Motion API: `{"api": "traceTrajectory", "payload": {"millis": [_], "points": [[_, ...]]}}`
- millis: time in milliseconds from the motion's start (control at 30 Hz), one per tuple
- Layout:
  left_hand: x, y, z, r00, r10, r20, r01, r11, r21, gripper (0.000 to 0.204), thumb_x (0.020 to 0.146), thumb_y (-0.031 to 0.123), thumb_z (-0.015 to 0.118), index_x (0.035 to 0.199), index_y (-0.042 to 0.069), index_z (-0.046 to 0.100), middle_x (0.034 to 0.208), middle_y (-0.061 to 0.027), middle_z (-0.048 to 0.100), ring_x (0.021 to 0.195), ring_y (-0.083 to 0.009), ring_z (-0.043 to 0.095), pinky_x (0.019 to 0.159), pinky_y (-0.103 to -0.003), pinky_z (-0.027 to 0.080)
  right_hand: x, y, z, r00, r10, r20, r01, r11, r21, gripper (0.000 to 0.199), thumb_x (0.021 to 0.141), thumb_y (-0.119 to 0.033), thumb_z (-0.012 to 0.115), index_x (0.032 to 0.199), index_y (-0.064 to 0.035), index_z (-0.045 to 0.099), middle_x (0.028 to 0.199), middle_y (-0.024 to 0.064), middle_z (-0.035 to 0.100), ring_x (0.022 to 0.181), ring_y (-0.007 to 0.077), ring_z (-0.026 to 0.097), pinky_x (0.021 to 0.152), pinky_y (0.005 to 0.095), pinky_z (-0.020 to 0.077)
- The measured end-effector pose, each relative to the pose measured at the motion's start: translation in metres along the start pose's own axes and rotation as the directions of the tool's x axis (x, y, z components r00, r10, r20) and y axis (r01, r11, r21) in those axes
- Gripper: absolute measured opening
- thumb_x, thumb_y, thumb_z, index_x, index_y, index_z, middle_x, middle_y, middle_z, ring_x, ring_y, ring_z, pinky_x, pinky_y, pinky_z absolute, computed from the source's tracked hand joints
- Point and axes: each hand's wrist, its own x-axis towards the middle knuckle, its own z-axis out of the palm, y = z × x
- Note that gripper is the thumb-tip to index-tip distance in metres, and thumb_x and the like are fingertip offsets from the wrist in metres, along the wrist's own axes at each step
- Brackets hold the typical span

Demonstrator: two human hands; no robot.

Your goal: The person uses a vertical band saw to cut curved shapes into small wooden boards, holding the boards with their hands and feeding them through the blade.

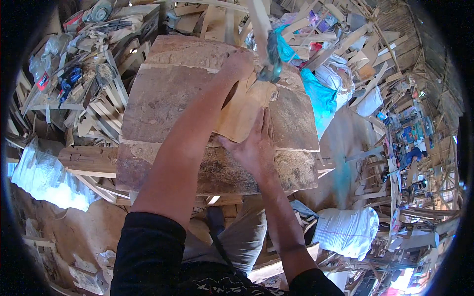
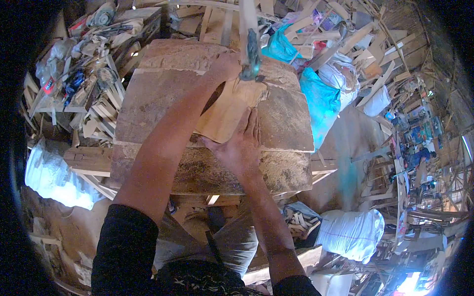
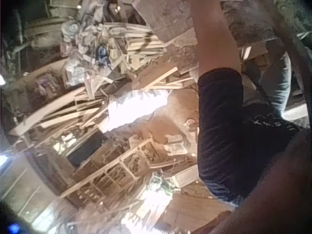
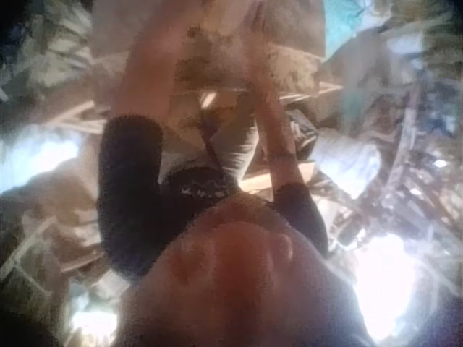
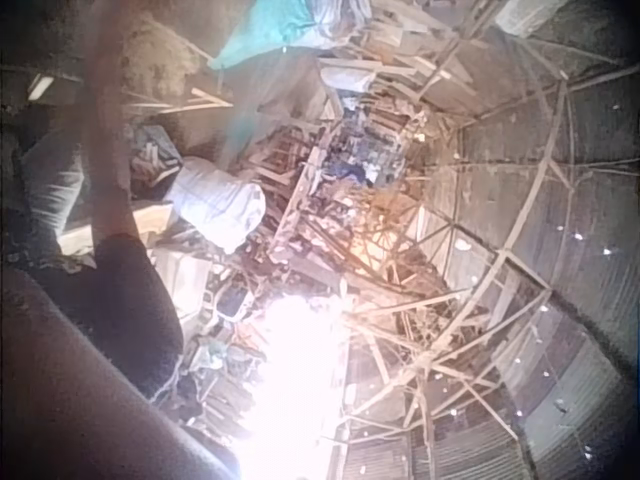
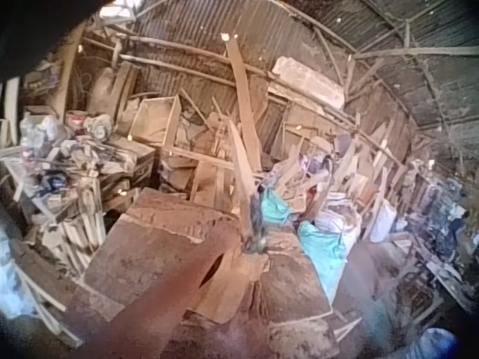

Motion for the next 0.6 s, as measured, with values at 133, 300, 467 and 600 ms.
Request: {"api": "traceTrajectory", "payload": {"millis": [133, 300, 467, 600], "points": [[0.002, 0.001, 0.002, 1.0, 0.017, -0.014, -0.017, 0.998, 0.057, 0.045, 0.097, 0.021, 0.049, 0.138, 0.005, 0.061, 0.147, -0.0209, 0.059, 0.139, -0.0378, 0.053, 0.118, -0.063, 0.033, 0.0, -0.005, 0.0, 1.0, -0.001, -0.016, 0.0, 0.999, -0.046, 0.129, 0.072, -0.057, 0.089, 0.156, 0.0125, 0.02, 0.155, 0.0439, 0.031, 0.141, 0.058, 0.041, 0.115, 0.0577, 0.0416], [0.009, -0.003, 0.003, 0.999, 0.036, 0.027, -0.038, 0.994, 0.1, 0.046, 0.097, 0.022, 0.052, 0.14, 0.012, 0.06, 0.15, -0.0201, 0.056, 0.142, -0.038, 0.05, 0.118, -0.063, 0.033, 0.002, -0.011, 0.001, 1.0, 0.03, -0.01, -0.03, 1.0, 0.0, 0.129, 0.072, -0.055, 0.09, 0.156, 0.013, 0.02, 0.155, 0.0447, 0.03, 0.141, 0.0586, 0.041, 0.115, 0.0573, 0.0414], [0.001, 0.009, -0.005, 0.995, 0.044, 0.093, -0.058, 0.986, 0.157, 0.048, 0.097, 0.024, 0.052, 0.145, 0.021, 0.057, 0.156, -0.0189, 0.05, 0.145, -0.0392, 0.046, 0.119, -0.063, 0.032, 0.001, -0.011, 0.003, 0.998, 0.05, -0.026, -0.051, 0.997, -0.052, 0.128, 0.073, -0.054, 0.09, 0.156, 0.0142, 0.02, 0.154, 0.0459, 0.03, 0.141, 0.0585, 0.041, 0.117, 0.0566, 0.0397], [-0.003, 0.012, -0.012, 0.995, 0.035, 0.088, -0.05, 0.983, 0.175, 0.054, 0.098, 0.024, 0.052, 0.152, 0.025, 0.051, 0.16, -0.018, 0.045, 0.149, -0.0395, 0.041, 0.121, -0.063, 0.03, 0.002, -0.015, 0.004, 0.998, 0.061, -0.017, -0.061, 0.998, -0.016, 0.128, 0.077, -0.065, 0.082, 0.154, 0.017, 0.021, 0.155, 0.0459, 0.029, 0.143, 0.0592, 0.037, 0.121, 0.0587, 0.0335]]}}
